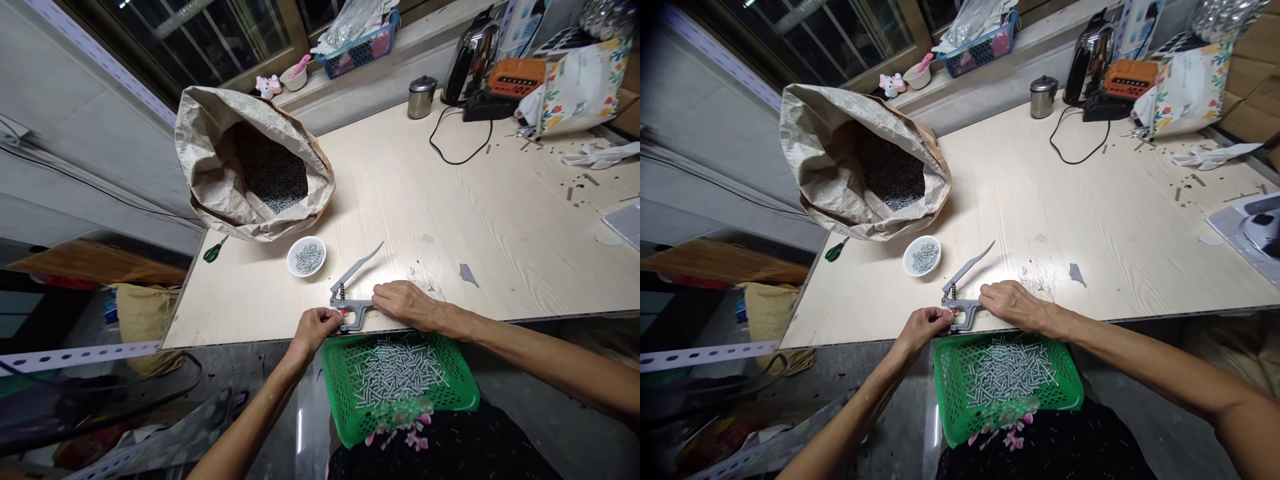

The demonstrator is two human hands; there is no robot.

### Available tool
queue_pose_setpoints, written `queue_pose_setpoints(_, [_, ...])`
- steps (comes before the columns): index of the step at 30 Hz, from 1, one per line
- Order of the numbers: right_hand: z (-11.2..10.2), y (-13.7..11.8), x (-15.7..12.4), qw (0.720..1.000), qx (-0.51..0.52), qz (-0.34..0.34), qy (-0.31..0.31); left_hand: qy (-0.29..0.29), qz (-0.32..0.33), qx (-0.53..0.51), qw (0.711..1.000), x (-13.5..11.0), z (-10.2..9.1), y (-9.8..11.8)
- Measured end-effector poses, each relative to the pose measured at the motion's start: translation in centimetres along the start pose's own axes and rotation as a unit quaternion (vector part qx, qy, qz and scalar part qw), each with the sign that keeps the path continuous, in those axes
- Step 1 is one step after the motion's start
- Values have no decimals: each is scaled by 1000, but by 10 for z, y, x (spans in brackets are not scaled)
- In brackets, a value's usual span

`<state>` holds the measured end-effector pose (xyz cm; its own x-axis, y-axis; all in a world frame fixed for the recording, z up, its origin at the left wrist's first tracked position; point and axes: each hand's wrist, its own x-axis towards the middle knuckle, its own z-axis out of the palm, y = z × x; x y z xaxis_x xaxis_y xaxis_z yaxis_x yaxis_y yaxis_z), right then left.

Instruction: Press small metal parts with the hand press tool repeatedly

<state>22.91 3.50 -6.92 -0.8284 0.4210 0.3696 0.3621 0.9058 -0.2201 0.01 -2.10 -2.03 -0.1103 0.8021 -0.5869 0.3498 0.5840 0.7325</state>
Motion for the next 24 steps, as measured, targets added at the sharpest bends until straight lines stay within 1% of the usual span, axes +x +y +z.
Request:
queue_pose_setpoints(3, [1,0,-1,1000,-11,-1,-4,-44,-8,25,999,4,-4,6])
queue_pose_setpoints(6, [0,-2,-2,1000,-23,-7,-14,-48,-1,62,997,7,-6,7])
queue_pose_setpoints(9, [-1,-3,-4,999,-34,-3,-19,-31,13,102,994,5,-4,6])
queue_pose_setpoints(11, [0,-4,-5,999,-36,-1,-16,8,41,145,988,2,-2,6])
queue_pose_setpoints(13, [1,-4,-6,999,-36,-3,-8,55,81,191,977,-3,0,8])
queue_pose_setpoints(14, [2,-4,-6,999,-37,-4,-3,69,97,207,971,-5,1,9])
queue_pose_setpoints(16, [3,-5,-7,999,-40,-6,10,68,103,223,967,-9,2,11])
queue_pose_setpoints(19, [3,-5,-7,999,-42,-12,25,47,89,232,967,-10,3,13])
queue_pose_setpoints(22, [3,-5,-6,999,-41,-15,26,45,84,239,966,-8,2,12])
queue_pose_setpoints(24, [4,-5,-7,999,-38,-14,19,33,69,230,970,-5,2,10])
